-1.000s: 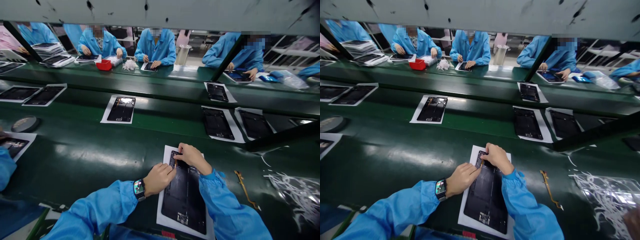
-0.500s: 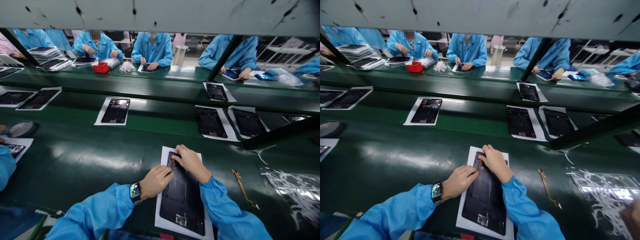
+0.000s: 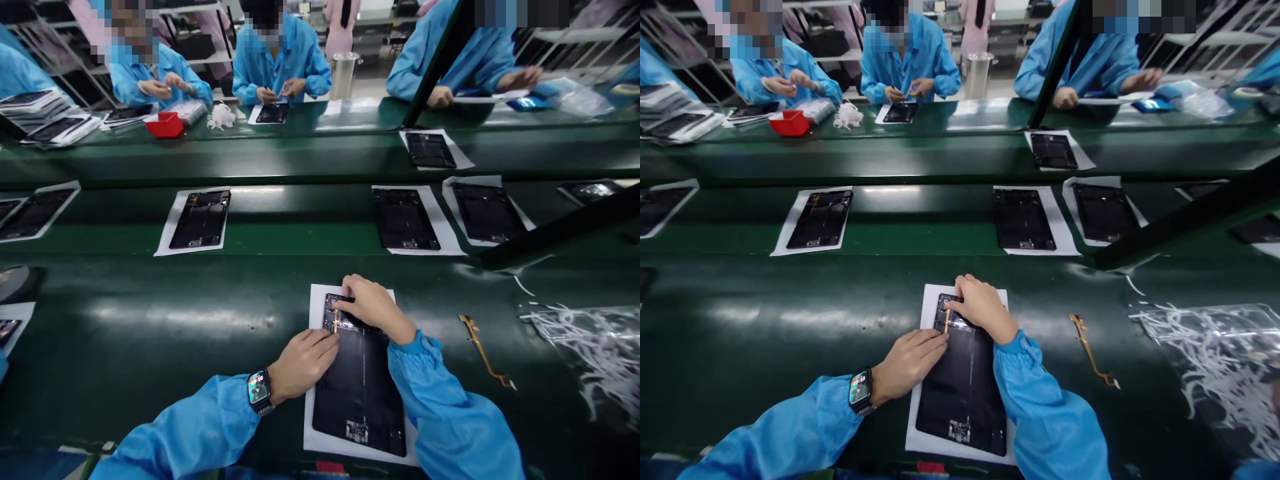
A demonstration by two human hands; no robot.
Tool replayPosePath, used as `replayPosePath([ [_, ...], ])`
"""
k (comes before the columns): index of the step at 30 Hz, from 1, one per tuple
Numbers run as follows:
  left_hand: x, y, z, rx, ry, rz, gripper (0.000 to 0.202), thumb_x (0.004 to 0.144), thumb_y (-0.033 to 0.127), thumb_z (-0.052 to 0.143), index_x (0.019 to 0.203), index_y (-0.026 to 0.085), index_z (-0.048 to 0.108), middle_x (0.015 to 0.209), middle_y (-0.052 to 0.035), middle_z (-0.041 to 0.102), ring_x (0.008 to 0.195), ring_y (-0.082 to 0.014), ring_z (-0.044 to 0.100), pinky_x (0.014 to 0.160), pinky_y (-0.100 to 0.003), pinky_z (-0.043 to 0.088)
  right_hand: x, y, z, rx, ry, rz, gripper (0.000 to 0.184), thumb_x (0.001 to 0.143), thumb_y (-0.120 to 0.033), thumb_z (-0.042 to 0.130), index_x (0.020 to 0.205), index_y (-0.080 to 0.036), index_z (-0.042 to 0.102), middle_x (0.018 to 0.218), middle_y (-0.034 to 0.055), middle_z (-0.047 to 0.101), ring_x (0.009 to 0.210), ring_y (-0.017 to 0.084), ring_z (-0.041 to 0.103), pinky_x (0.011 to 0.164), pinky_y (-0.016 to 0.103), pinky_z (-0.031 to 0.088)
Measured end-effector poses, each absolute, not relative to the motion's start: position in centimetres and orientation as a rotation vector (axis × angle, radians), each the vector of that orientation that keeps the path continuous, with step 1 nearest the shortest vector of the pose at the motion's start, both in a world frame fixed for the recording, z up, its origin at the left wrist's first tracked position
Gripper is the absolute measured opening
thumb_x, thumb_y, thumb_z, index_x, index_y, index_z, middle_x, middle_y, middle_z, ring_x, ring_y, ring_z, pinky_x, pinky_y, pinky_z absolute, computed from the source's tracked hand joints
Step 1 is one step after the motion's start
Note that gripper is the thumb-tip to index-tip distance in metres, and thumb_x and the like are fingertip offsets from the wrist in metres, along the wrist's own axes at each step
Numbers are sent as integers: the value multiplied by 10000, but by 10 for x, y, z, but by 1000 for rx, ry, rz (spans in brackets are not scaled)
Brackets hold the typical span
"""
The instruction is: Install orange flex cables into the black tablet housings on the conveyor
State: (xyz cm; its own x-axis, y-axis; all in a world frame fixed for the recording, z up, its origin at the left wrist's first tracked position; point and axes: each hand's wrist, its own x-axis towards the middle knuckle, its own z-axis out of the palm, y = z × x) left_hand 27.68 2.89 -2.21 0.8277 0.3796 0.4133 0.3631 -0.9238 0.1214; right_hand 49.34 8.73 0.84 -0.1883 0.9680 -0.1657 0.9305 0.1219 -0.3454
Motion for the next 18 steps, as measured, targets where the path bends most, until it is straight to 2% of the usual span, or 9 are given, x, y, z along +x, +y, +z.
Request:
replayPosePath([
  [18,278,31,-16,2967,569,517,190,970,106,477,1062,83,641,1197,-112,671,1090,-231,614,876,-354,537,495,87,8,-1950,-2277,585,325,818,-458,730,833,-219,510,843,-18,565,642,141,529,548,277,242],
])
